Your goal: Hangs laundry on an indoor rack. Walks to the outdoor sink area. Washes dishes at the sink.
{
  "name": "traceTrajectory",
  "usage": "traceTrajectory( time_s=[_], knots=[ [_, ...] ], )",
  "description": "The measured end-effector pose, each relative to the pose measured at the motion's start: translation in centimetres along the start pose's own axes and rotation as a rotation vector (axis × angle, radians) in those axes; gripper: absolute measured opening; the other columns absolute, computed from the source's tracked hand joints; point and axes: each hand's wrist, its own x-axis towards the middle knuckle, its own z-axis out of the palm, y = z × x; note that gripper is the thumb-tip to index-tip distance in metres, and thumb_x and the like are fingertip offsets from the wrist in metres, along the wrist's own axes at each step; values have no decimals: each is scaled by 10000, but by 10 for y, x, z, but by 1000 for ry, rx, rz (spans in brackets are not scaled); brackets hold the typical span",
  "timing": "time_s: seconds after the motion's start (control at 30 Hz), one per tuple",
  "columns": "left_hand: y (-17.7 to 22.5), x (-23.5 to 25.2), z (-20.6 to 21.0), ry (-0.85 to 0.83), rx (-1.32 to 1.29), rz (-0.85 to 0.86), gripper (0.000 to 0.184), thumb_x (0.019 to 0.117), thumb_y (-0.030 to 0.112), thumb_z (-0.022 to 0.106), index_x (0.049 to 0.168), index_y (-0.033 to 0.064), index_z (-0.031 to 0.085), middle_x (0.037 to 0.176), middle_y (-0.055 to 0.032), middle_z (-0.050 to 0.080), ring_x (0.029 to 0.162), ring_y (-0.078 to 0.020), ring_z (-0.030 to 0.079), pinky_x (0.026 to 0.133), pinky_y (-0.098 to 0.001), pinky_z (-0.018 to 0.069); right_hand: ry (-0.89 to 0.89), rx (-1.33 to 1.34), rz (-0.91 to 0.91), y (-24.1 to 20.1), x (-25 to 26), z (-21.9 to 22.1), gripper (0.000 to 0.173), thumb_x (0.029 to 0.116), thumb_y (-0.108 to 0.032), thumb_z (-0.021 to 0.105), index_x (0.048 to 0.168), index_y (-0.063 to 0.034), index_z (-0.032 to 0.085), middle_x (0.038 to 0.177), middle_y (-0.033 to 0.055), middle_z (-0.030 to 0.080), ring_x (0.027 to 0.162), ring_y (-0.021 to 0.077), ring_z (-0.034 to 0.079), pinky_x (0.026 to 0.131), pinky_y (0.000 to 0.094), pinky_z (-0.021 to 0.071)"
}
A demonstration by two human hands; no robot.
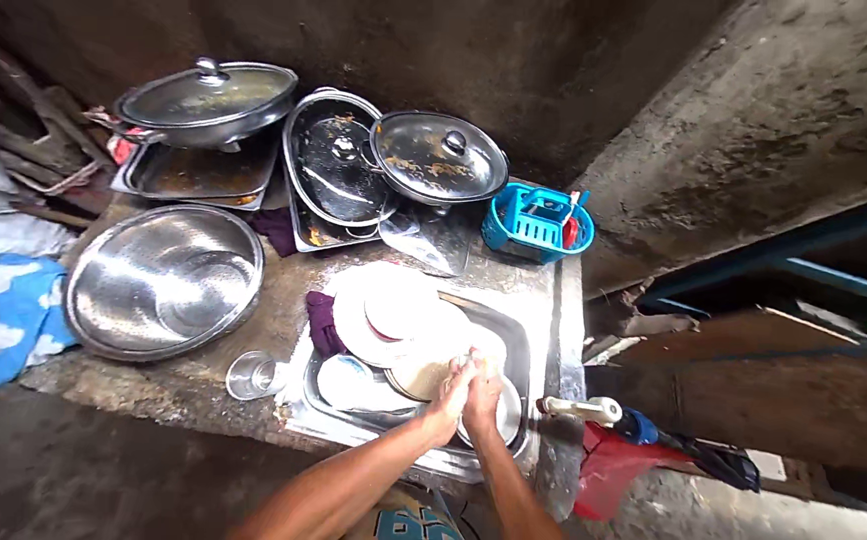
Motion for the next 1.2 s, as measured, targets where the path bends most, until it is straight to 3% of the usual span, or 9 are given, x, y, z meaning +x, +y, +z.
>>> traceTrajectory(
  time_s=[0.1, 0.27, 0.4, 0.5, 0.57, 0.67, 0.83, 0.97, 1.2],
  knots=[
    [7, 10, 4, 131, -99, -21, 501, 1129, 368, 321, 1422, 11, 516, 1366, -181, 585, 1246, -243, 569, 1056, -440, 473, -86, -142, -97, -12, -15, -8, 314, 995, -192, 556, 1064, 80, 698, 974, 175, 726, 966, 221, 701, 896, 427, 558],
    [6, 1, 8, 187, -325, -118, 461, 1137, 324, 268, 1388, 20, 507, 1249, -176, 610, 1117, -246, 603, 954, -438, 516, -358, -236, -402, 9, 1, -22, 489, 985, -166, 529, 1378, 123, 556, 1456, 262, 553, 1392, 316, 520, 1189, 428, 386],
    [-6, -9, 15, 122, -125, 29, 445, 1126, 322, 361, 1322, -23, 563, 1194, -160, 645, 1077, -200, 636, 954, -384, 534, -207, -328, -338, -3, 22, -35, 422, 950, -229, 625, 1181, 122, 666, 1102, 261, 713, 1056, 313, 697, 984, 473, 531],
    [-5, -8, 1, 102, 423, -14, 530, 1131, 394, 299, 1237, -48, 572, 1016, -194, 635, 740, -239, 671, 665, -403, 589, -129, -589, -416, -1, 29, -37, 410, 983, -230, 638, 1132, 150, 679, 1044, 330, 708, 1023, 465, 699, 953, 605, 514],
    [6, 1, -11, 49, 798, -31, 555, 1134, 376, 288, 1181, -79, 602, 1015, -240, 659, 823, -315, 689, 790, -469, 568, -90, -619, -464, 9, 33, -35, 377, 969, -204, 655, 1084, 154, 690, 983, 324, 717, 948, 473, 717, 893, 613, 538],
    [15, 14, -25, 134, 1010, -26, 554, 1121, 359, 309, 1180, -69, 656, 1187, -275, 664, 1175, -395, 633, 1029, -559, 471, -338, -481, -279, 8, 19, -38, 402, 978, -132, 621, 1305, 100, 604, 1188, 288, 677, 1065, 373, 689, 945, 514, 543],
    [17, 10, -48, 161, 1196, 29, 528, 1106, 355, 300, 1135, 4, 694, 1093, -226, 709, 1109, -381, 671, 960, -569, 503, -705, -381, -240, 17, 7, -48, 533, 872, -166, 747, 1358, 7, 609, 1230, 157, 700, 1127, 182, 679, 1022, 359, 534],
    [12, -15, -73, 28, 1325, 115, 385, 1102, 247, 362, 1279, -11, 587, 1217, -227, 660, 1121, -380, 666, 959, -548, 520, -647, -891, -195, 14, -6, -38, 548, 1029, -414, 565, 1368, 17, 582, 1094, 223, 732, 1066, 370, 710, 979, 552, 521],
    [40, -96, -147, 396, 1401, 813, 294, 964, 173, 557, 1101, -4, 748, 1113, -183, 739, 1046, -370, 718, 854, -541, 597, -484, -502, -112, 27, -27, -57, 511, 980, -108, 610, 1436, 74, 468, 1171, 241, 694, 1069, 306, 704, 976, 456, 559]
  ],
)
